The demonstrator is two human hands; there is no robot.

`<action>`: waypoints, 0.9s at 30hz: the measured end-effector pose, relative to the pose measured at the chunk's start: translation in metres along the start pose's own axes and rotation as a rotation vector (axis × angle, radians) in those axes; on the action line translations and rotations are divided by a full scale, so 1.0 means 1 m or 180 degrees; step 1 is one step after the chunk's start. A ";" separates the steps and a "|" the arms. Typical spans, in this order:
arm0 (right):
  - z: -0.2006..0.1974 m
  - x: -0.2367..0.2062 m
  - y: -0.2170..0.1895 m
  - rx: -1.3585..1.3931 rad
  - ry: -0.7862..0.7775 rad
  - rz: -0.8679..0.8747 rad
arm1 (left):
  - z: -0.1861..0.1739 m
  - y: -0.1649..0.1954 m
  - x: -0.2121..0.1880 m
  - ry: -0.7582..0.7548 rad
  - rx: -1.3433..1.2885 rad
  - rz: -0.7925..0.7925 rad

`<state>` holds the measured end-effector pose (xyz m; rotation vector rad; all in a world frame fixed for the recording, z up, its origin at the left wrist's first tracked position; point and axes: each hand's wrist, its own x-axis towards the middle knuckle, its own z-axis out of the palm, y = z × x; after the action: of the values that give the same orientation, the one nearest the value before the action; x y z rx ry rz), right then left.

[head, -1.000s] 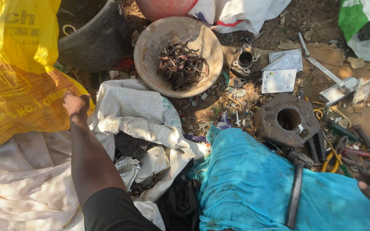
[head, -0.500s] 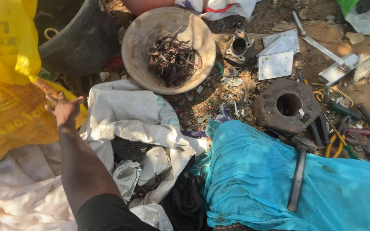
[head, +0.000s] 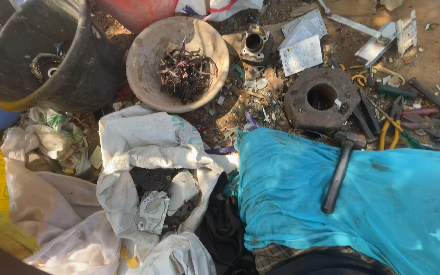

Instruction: The person sits on the ground and dismantles hard drives for scrap. They hold each drive against a stone anvil, strike and pry it with a hammer and a metal bar to break it open, use a screwdriver on the casing, and pull off the circuit board and internal components, placing pieces aside.

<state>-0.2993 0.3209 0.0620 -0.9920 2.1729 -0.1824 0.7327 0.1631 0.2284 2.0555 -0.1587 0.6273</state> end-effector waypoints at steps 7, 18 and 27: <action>0.001 -0.004 0.032 0.0001 0.0024 -0.0119 | -0.105 -0.076 0.006 -0.0074 0.0364 -0.0652; -0.023 0.005 0.079 0.0161 0.0184 -0.0018 | -0.161 -0.084 -0.024 -0.0279 0.0721 -0.0911; -0.084 0.012 0.121 0.0478 0.0771 0.0033 | -0.119 0.008 -0.159 -0.0171 0.0777 -0.0774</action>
<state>-0.4339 0.3824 0.0676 -0.9120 2.3413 -0.4756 0.5497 0.2360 0.2063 2.2826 0.1425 0.4583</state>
